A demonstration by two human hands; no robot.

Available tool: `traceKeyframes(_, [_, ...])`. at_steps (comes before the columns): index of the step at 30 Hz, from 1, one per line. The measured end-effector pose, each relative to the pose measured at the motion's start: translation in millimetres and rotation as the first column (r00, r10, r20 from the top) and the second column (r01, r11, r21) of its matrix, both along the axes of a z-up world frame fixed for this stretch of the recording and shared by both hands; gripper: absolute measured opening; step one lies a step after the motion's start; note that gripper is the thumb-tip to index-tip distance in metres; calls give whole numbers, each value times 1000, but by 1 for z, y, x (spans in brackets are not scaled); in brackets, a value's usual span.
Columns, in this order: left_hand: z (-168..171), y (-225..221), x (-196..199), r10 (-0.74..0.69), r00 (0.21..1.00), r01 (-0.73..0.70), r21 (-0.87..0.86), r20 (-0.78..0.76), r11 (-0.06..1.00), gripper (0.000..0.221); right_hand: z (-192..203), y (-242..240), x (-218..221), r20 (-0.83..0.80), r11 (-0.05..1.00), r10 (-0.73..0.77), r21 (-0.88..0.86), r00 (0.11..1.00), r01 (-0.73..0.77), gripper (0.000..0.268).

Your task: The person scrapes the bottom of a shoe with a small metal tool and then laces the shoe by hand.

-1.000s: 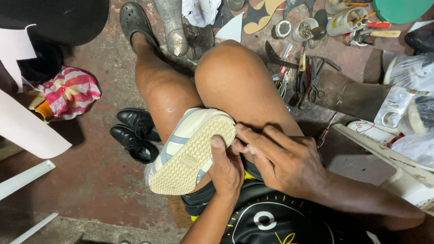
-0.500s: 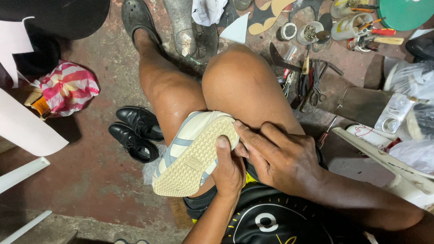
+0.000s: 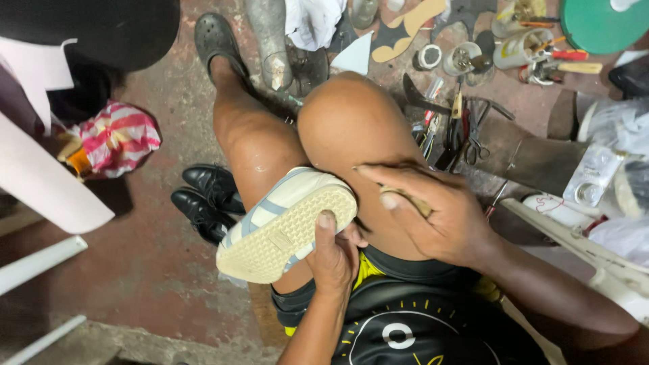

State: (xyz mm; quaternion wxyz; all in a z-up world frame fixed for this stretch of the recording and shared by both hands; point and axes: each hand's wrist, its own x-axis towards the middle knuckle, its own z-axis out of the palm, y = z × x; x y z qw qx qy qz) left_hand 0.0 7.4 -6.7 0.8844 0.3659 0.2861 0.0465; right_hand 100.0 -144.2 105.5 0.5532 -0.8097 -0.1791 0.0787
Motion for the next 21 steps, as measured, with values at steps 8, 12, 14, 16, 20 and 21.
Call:
traceKeyframes(8, [5, 0, -4, -26, 997, 24, -30, -69, 999, 37, 6, -10, -23, 41, 933, 77, -355, 996, -58, 41])
traceKeyframes(12, [8, 0, -4, -35, 998, 35, -8, -55, 999, 38, -1, -11, -24, 119, 925, 136, -372, 983, -83, 43])
traceKeyframes(14, [8, 1, -3, -50, 998, 49, -29, -29, 998, 38, -2, -13, -23, 100, 926, 150, -362, 984, -104, 43])
traceKeyframes(16, [8, 2, -2, -62, 997, 60, -53, -42, 997, 37, -2, -11, -22, 108, 919, 163, -379, 981, -111, 43])
traceKeyframes(20, [9, 3, -3, -79, 994, 76, -49, -76, 996, 35, 1, -8, -17, 207, 883, 203, -461, 957, -88, 45])
traceKeyframes(21, [9, 3, -3, -86, 994, 84, -35, -68, 996, 34, 2, -8, -15, 236, 874, 213, -479, 948, -77, 46])
